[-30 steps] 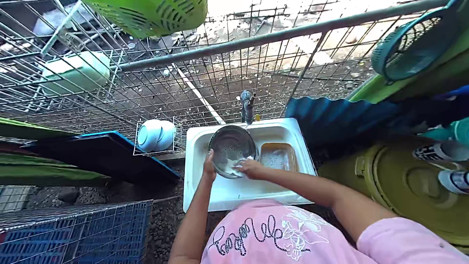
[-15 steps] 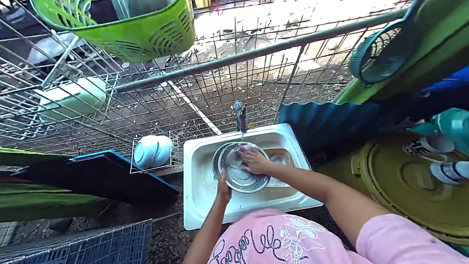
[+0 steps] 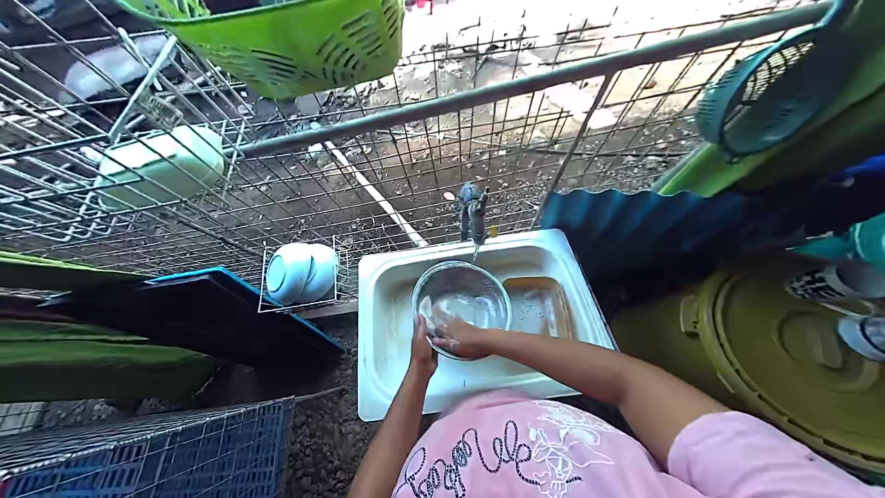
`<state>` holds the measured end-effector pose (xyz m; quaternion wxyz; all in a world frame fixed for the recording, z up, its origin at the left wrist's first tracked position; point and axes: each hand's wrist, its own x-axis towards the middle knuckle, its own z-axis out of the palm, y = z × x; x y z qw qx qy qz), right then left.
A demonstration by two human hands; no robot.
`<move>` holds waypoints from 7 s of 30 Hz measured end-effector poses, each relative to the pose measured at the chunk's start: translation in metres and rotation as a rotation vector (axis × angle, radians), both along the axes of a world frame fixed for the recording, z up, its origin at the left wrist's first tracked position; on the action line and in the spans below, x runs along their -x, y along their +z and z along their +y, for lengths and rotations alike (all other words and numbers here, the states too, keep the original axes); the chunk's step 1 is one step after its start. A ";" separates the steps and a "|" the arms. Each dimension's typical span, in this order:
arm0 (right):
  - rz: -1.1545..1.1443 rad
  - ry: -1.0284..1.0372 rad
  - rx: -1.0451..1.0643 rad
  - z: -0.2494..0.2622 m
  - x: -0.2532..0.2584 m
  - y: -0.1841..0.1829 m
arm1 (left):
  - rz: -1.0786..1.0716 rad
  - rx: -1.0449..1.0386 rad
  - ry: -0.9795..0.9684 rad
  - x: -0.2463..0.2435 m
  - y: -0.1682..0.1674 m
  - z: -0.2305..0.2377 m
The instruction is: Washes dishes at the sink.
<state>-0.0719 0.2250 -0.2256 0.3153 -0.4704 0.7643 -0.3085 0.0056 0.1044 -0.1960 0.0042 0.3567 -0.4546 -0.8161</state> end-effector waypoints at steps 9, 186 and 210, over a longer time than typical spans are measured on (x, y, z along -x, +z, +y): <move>0.225 0.038 -0.157 0.001 0.033 0.000 | 0.005 -0.096 -0.061 -0.010 0.002 -0.004; -0.075 -0.451 -0.817 0.167 0.048 -0.076 | -0.540 1.020 -0.769 0.056 -0.051 -0.075; -0.114 -0.624 -0.812 0.181 0.031 -0.063 | -0.670 1.205 -0.572 0.064 -0.041 -0.066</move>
